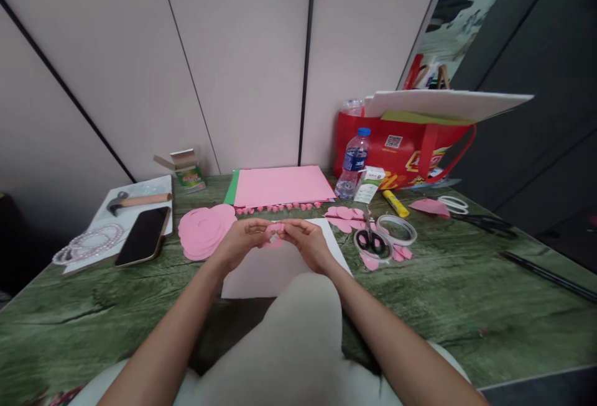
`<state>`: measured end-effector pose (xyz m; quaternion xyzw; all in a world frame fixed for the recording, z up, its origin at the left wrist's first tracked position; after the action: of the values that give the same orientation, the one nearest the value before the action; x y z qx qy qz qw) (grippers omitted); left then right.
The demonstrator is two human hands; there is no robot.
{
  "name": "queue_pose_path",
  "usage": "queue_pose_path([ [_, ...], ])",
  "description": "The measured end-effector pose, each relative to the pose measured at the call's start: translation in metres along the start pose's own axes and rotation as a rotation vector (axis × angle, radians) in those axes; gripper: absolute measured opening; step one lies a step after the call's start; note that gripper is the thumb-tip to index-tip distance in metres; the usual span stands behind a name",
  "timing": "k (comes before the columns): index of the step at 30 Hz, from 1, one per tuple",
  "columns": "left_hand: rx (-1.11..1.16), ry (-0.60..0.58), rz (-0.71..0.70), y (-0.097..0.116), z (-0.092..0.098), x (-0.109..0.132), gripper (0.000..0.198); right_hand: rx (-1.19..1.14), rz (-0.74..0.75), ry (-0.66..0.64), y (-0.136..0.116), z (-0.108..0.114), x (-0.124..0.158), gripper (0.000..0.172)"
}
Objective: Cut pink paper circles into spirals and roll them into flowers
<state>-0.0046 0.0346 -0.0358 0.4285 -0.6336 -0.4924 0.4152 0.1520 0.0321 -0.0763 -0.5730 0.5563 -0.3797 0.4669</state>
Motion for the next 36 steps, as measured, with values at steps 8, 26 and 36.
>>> queue_pose_path([
  [8, 0.006, -0.006, 0.007, -0.0002, 0.0012, -0.0002, 0.030, 0.000, -0.001, -0.019, -0.0006, 0.0003, 0.0005, 0.023],
  [26, 0.037, -0.073, 0.016, -0.0011, -0.0017, 0.0013, 0.025, 0.014, -0.010, -0.089, 0.0017, 0.0005, 0.0007, 0.024],
  [36, -0.048, -0.087, 0.059, 0.0011, -0.0045, 0.0019, 0.018, 0.002, -0.024, -0.059, 0.0018, 0.0029, 0.0006, 0.025],
])
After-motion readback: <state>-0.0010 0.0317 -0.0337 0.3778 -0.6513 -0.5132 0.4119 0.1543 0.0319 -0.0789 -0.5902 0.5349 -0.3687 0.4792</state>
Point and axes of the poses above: each hand's wrist, its own x-axis away from the middle knuckle, its own z-axis out of the back of the hand, y = z × x, the point moved 1 cm from there along -x, towards the middle knuckle, and after that the axes turned 15 degrees about x, right-handed, at the moved point
